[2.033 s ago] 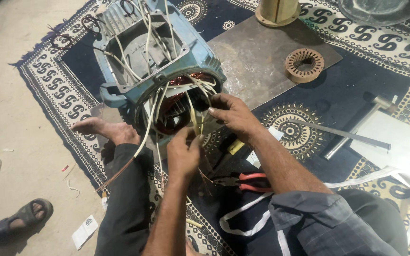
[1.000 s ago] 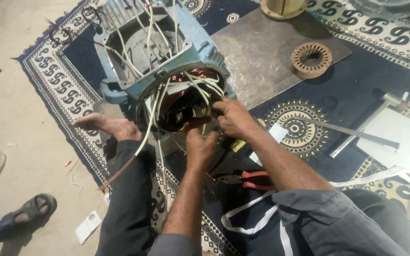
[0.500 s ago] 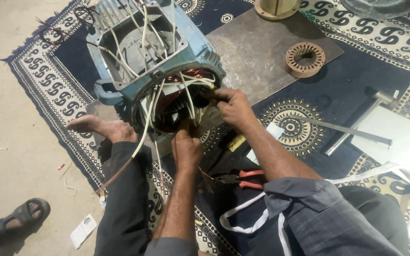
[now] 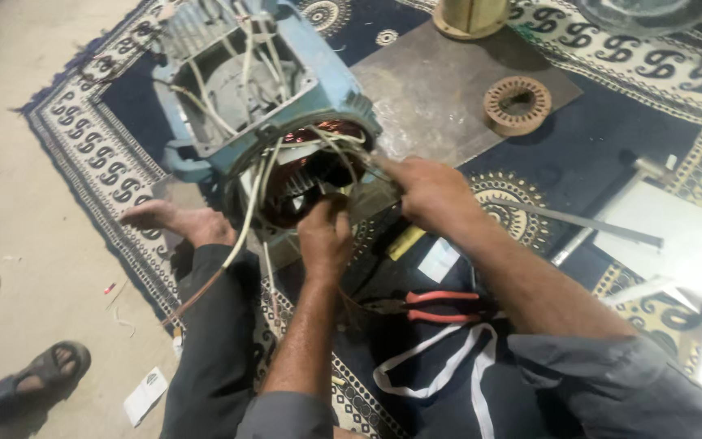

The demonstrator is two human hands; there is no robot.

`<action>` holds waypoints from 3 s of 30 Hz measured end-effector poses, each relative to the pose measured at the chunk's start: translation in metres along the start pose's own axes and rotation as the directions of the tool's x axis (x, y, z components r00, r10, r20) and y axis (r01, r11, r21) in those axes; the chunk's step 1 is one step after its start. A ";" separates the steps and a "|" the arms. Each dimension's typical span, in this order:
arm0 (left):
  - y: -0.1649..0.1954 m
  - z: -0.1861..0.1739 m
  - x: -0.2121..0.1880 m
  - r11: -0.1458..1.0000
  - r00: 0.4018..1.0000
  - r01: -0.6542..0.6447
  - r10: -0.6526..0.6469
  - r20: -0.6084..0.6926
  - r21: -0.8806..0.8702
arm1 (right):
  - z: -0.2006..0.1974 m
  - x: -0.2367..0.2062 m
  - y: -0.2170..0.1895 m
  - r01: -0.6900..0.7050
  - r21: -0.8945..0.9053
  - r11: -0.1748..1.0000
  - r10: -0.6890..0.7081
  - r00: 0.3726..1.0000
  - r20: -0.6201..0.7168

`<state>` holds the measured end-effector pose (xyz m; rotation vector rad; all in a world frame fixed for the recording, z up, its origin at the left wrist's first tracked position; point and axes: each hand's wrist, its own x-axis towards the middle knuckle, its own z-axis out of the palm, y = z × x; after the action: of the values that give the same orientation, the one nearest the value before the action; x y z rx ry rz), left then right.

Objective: The person sits on the floor working on a disassembled electric motor, pulling and arranging the copper winding wires and white sleeved leads coming out of the stator. They use red-handled pliers to cut and strip the ends of the copper wires, working on one wire end at a time while holding the motor steady with their legs.

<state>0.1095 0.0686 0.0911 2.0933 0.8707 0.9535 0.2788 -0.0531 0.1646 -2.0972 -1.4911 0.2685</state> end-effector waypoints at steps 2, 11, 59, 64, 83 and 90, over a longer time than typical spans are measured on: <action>0.009 0.007 0.006 0.991 0.992 0.118 -0.115 -0.047 0.067 | 0.005 0.001 0.005 -0.054 -0.086 0.995 0.064 0.992 0.113; 0.040 0.041 -0.014 0.687 0.837 0.543 -0.491 0.244 -0.483 | 0.006 -0.001 0.021 -0.202 0.738 0.644 0.134 0.979 0.150; 0.057 0.055 -0.013 0.753 0.842 0.539 -0.464 0.276 -0.379 | 0.063 -0.091 0.057 -0.079 0.324 0.943 0.133 0.980 -0.150; 0.060 0.057 -0.007 0.711 0.803 0.596 -0.519 0.294 -0.373 | 0.065 -0.089 0.051 -0.009 0.301 0.954 0.087 0.965 -0.246; 0.065 0.064 0.001 0.624 0.810 0.583 -0.497 0.312 -0.521 | 0.070 -0.072 0.051 0.167 0.310 0.936 0.015 0.860 -0.509; 0.062 0.061 -0.011 0.512 0.754 0.618 -0.600 0.266 -0.597 | 0.073 -0.070 0.058 0.057 0.516 0.855 0.190 0.890 -0.414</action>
<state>0.1716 0.0081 0.1045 1.0426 0.9784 0.6820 0.2672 -0.1078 0.0626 -1.6266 -0.9325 0.1646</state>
